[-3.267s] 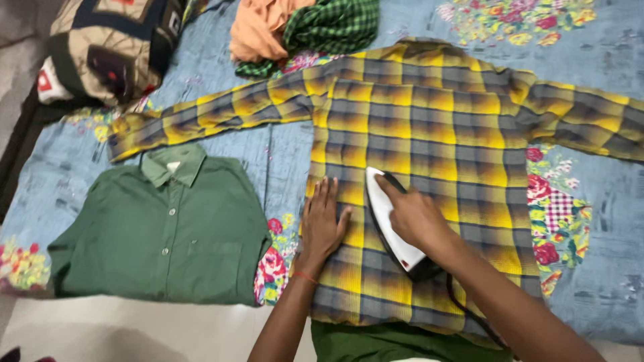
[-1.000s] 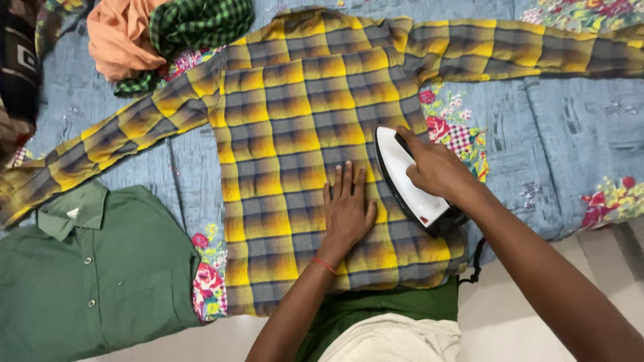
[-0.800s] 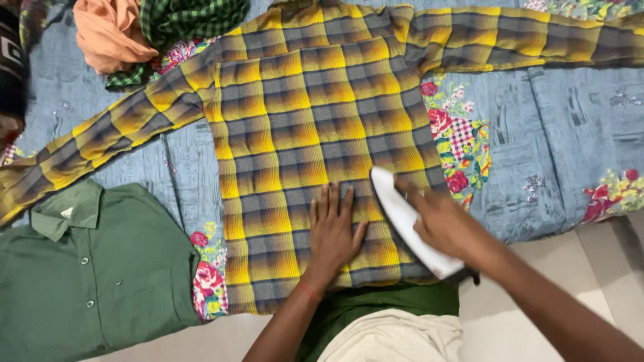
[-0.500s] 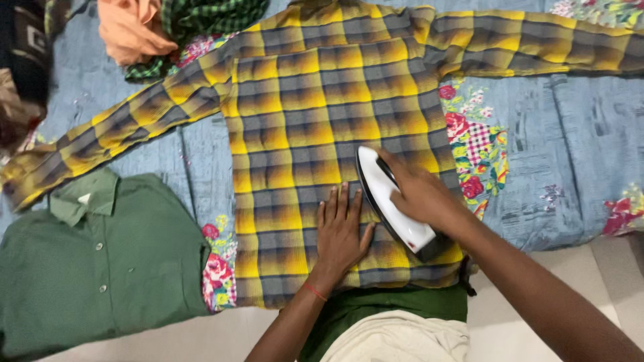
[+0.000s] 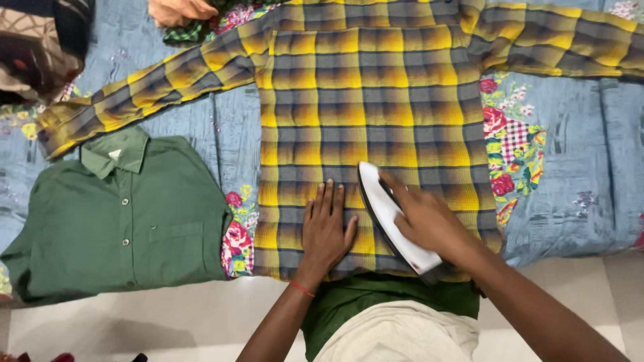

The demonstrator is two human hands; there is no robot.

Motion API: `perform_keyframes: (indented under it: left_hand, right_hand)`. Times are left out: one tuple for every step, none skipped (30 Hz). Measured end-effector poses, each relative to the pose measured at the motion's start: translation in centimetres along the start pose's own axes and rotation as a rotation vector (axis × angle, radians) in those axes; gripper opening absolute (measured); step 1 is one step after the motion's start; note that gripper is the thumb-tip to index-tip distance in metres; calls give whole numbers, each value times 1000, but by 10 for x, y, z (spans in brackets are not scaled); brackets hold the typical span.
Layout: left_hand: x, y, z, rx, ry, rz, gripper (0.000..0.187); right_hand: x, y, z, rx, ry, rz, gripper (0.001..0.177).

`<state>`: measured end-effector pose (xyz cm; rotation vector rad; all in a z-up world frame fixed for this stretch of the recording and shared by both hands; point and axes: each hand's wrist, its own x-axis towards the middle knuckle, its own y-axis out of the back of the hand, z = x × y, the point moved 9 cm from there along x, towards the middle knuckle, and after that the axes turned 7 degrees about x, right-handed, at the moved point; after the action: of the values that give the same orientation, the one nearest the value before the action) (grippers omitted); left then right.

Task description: The person irons a yellow and black plaid shirt laid out on a bed. They smooth the fabric with their hands, then use a white electric iron to press the back and sleeves. After ironing, they flip the shirt over and smooth the front side.

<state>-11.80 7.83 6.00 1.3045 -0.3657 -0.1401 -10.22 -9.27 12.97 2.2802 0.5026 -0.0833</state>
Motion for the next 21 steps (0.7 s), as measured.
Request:
perform_keyframes:
  left_hand:
    - [-1, -1, -1, -18, 7, -5, 69]
    - [-1, -2, -3, -36, 14, -5, 68]
    - [-1, -4, -4, -54, 21, -4, 68]
    - [-3, -3, -7, -75, 22, 19, 65]
    - [-4, -2, -12, -96, 23, 42, 63]
    - [-6, 0, -17, -116, 19, 65, 60]
    - [-12, 3, -26, -95, 47, 69, 58]
    - [-16, 7, -38, -79, 69, 76, 57]
    - [-20, 12, -49, -62, 91, 83, 55]
    - [-25, 17, -59, -26, 107, 94, 57]
    - [-29, 22, -68, 9, 123, 104, 59]
    - [-34, 26, -75, 47, 139, 112, 62]
    - [-38, 26, -78, 40, 145, 89, 62]
    - [-42, 26, -81, 33, 151, 68, 63]
    - [-43, 27, -84, 27, 157, 47, 63]
    - [-42, 27, -86, 29, 165, 44, 63]
    - [-41, 25, -86, 32, 174, 42, 63]
    - [-41, 24, -86, 34, 181, 40, 64]
    - [-41, 25, -86, 31, 178, 51, 65]
    - [-41, 25, -87, 27, 179, 62, 66]
    - [-43, 26, -87, 23, 179, 73, 67]
  right_hand:
    - [17, 1, -6, 1, 44, 34, 85]
    - [31, 6, -12, 0, 91, 69, 85]
    - [47, 6, -12, -24, 44, 46, 85]
    - [60, 3, -15, -45, -2, 17, 84]
    - [66, -3, -18, -85, -49, -41, 85]
    - [70, -8, -20, -123, -99, -94, 87]
    - [69, -13, -21, -161, -148, -148, 88]
    - [62, -16, -29, -171, -104, -139, 87]
    - [51, -23, -37, -180, -60, -131, 86]
    - [39, -30, -45, -190, -16, -125, 84]
    - [25, -41, -47, -163, -33, -161, 86]
    - [12, -51, -50, -133, -49, -199, 88]
    - [2, -56, -56, -122, -32, -177, 86]
    - [-5, -60, -62, -112, -13, -155, 85]
    - [-6, -61, -67, -101, 6, -132, 83]
    - [1, -59, -74, -77, 62, -90, 83]
    - [11, -57, -80, -52, 117, -49, 84]
    - [20, -53, -86, -28, 172, -6, 84]
    - [36, -57, -80, -56, 83, -39, 84]
    - [55, -60, -75, -86, -6, -74, 84]
    - [73, -58, -80, -116, 7, -65, 84]
